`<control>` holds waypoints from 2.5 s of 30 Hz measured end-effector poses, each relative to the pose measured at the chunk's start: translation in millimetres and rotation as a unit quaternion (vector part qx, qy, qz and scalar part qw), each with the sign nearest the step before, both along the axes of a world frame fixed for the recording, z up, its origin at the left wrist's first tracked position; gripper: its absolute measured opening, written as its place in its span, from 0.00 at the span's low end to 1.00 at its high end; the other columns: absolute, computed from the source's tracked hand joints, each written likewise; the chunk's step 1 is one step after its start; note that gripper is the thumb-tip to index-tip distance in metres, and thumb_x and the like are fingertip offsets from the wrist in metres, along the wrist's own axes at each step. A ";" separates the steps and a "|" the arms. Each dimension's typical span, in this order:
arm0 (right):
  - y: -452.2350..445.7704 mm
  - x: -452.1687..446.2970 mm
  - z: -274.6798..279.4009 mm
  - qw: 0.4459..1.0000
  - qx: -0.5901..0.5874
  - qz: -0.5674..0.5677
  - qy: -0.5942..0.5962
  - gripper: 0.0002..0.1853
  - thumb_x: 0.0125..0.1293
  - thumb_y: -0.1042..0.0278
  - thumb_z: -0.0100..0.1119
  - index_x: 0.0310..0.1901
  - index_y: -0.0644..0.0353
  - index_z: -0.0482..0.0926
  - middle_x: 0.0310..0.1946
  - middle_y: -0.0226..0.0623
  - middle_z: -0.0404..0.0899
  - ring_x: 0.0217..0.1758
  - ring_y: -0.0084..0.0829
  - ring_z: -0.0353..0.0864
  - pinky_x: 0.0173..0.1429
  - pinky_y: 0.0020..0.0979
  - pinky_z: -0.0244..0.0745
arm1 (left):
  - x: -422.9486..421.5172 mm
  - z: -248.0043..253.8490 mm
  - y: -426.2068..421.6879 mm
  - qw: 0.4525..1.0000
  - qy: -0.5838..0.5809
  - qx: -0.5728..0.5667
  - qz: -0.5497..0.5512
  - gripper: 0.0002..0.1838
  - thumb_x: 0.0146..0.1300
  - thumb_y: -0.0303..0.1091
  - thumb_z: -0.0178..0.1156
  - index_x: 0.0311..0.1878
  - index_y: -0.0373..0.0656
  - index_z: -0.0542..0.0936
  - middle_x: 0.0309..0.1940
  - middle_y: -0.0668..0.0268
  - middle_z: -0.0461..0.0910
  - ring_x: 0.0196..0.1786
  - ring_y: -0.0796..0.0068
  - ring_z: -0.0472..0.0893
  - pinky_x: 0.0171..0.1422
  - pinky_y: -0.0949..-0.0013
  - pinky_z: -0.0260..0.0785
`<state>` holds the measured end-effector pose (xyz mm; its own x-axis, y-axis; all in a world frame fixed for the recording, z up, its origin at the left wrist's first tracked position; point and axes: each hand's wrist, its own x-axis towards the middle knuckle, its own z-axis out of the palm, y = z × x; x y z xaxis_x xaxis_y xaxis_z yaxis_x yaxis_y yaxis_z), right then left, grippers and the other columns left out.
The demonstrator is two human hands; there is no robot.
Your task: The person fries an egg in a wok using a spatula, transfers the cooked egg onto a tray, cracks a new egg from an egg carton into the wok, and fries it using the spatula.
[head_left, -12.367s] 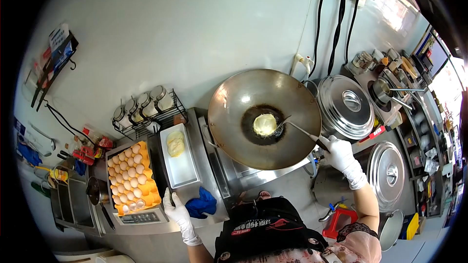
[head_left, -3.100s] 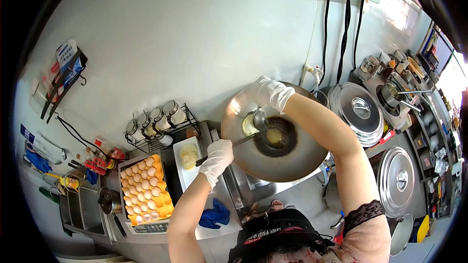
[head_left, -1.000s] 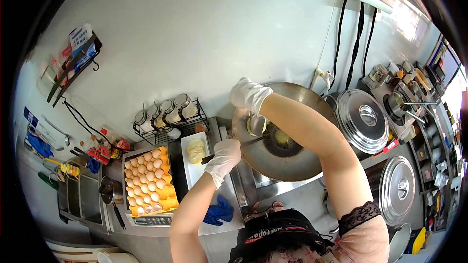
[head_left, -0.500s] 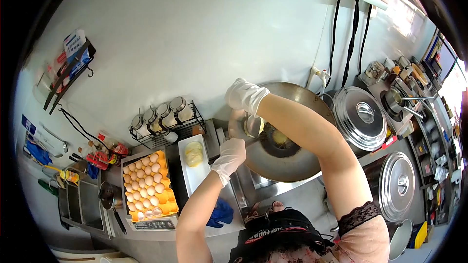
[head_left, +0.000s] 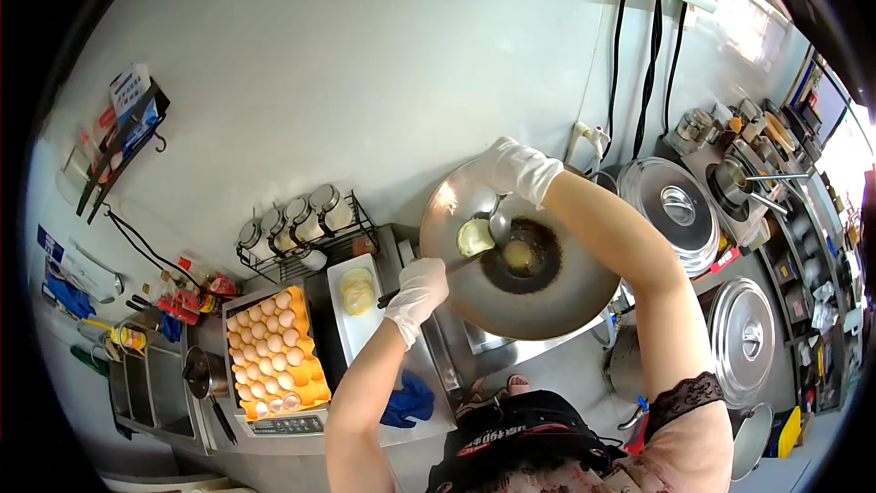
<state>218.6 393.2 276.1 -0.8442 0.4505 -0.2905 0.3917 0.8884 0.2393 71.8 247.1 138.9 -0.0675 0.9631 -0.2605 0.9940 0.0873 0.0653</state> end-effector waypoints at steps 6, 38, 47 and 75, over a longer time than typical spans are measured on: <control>5.8 6.2 -17.4 0.999 -0.029 0.013 -0.009 0.06 0.49 0.67 0.67 0.31 0.55 0.87 0.29 0.32 0.84 0.35 0.35 0.84 0.41 0.37 0.75 | -10.7 2.5 -14.8 1.000 -0.011 -0.010 -0.010 0.09 0.56 0.29 0.60 0.38 0.41 0.86 0.39 0.54 0.86 0.45 0.54 0.85 0.47 0.58 0.78; 3.4 -51.6 -18.6 0.998 0.056 0.033 -0.027 0.04 0.49 0.72 0.63 0.26 0.60 0.85 0.22 0.37 0.81 0.26 0.38 0.81 0.33 0.39 0.76 | -36.7 24.8 -41.5 0.999 0.008 -0.040 0.021 0.15 0.56 0.28 0.55 0.45 0.49 0.86 0.42 0.56 0.85 0.48 0.53 0.83 0.50 0.57 0.75; -8.3 -66.4 -24.3 0.995 0.070 0.064 -0.001 0.05 0.49 0.69 0.64 0.29 0.55 0.86 0.28 0.33 0.85 0.36 0.36 0.85 0.42 0.36 0.74 | -34.4 12.5 -35.9 0.998 0.019 -0.060 0.017 0.15 0.56 0.28 0.56 0.44 0.49 0.86 0.41 0.56 0.85 0.48 0.54 0.83 0.51 0.58 0.75; -5.5 -89.2 -20.6 0.997 0.022 0.017 -0.065 0.43 0.53 0.20 0.53 0.46 0.60 0.85 0.38 0.40 0.85 0.47 0.40 0.83 0.59 0.37 0.72 | -17.3 23.1 -30.2 1.000 -0.007 -0.030 0.000 0.09 0.57 0.28 0.59 0.38 0.40 0.86 0.39 0.53 0.85 0.45 0.53 0.85 0.48 0.58 0.77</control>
